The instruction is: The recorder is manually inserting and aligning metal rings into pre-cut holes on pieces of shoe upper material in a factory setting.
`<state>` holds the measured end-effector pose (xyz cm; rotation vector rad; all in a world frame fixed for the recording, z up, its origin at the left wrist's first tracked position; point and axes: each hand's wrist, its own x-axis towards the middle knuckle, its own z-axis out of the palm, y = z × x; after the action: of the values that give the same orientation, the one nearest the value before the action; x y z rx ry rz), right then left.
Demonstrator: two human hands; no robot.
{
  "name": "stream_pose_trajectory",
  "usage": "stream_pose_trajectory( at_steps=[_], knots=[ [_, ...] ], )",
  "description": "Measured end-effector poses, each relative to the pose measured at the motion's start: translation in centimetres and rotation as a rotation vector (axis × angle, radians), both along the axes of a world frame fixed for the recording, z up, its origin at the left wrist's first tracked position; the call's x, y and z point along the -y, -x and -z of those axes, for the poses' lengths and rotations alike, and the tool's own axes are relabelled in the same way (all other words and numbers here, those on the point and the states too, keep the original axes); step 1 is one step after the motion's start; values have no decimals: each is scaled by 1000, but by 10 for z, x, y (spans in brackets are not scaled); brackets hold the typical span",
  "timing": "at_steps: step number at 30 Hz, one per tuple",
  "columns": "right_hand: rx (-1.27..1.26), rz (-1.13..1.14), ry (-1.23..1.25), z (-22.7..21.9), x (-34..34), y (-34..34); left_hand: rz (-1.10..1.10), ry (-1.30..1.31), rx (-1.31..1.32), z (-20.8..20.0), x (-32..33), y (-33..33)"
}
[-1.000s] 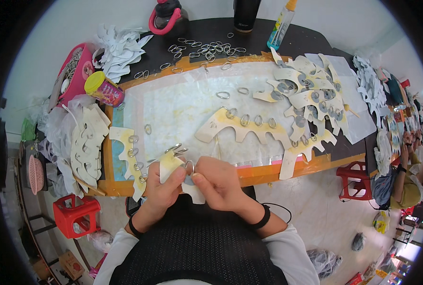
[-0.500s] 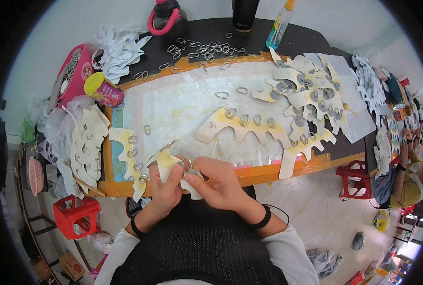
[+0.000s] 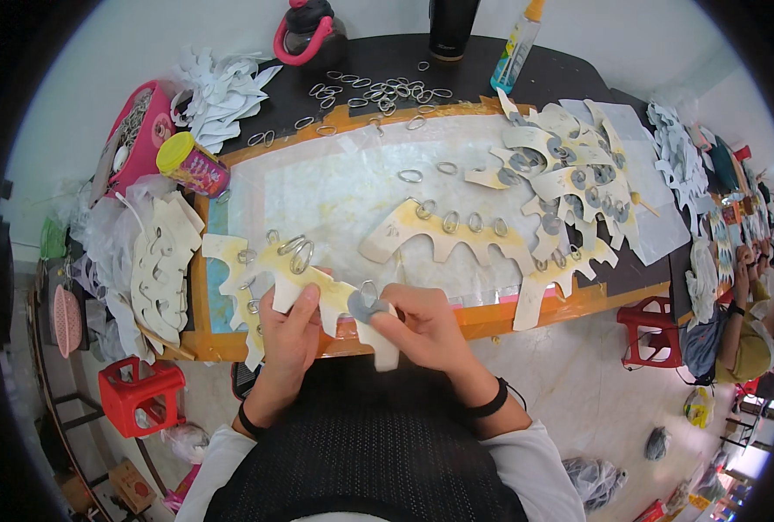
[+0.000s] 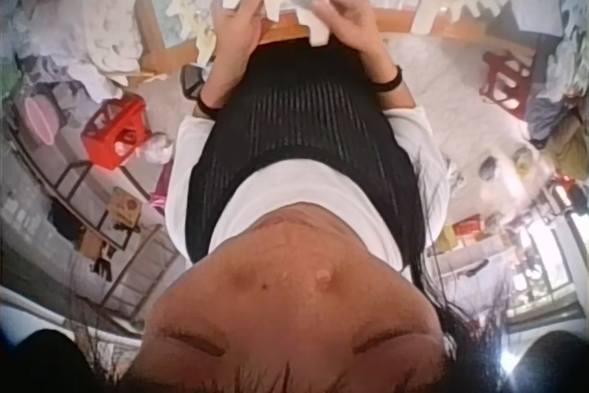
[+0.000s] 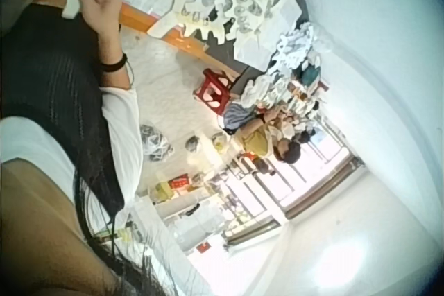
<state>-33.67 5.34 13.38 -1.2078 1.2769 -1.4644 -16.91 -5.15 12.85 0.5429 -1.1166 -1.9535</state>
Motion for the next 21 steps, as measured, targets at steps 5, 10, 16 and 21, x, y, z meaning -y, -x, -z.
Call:
stream_pose_trajectory(
  at_steps=[5, 10, 16, 21],
  knots=[
    [556, 64, 73, 7, 5, 11, 3, 3, 249, 1, -5, -17],
    [-360, 133, -191, -13, 26, 11, 68, 122, 455, 1, -8, -36],
    [-937, -119, -29, -50, 71, 4, 65, 72, 488, 3, -8, -39],
    [-985, -245, 198, -9, 150, 8, 4, 23, 470, 2, -4, -33]
  ],
)
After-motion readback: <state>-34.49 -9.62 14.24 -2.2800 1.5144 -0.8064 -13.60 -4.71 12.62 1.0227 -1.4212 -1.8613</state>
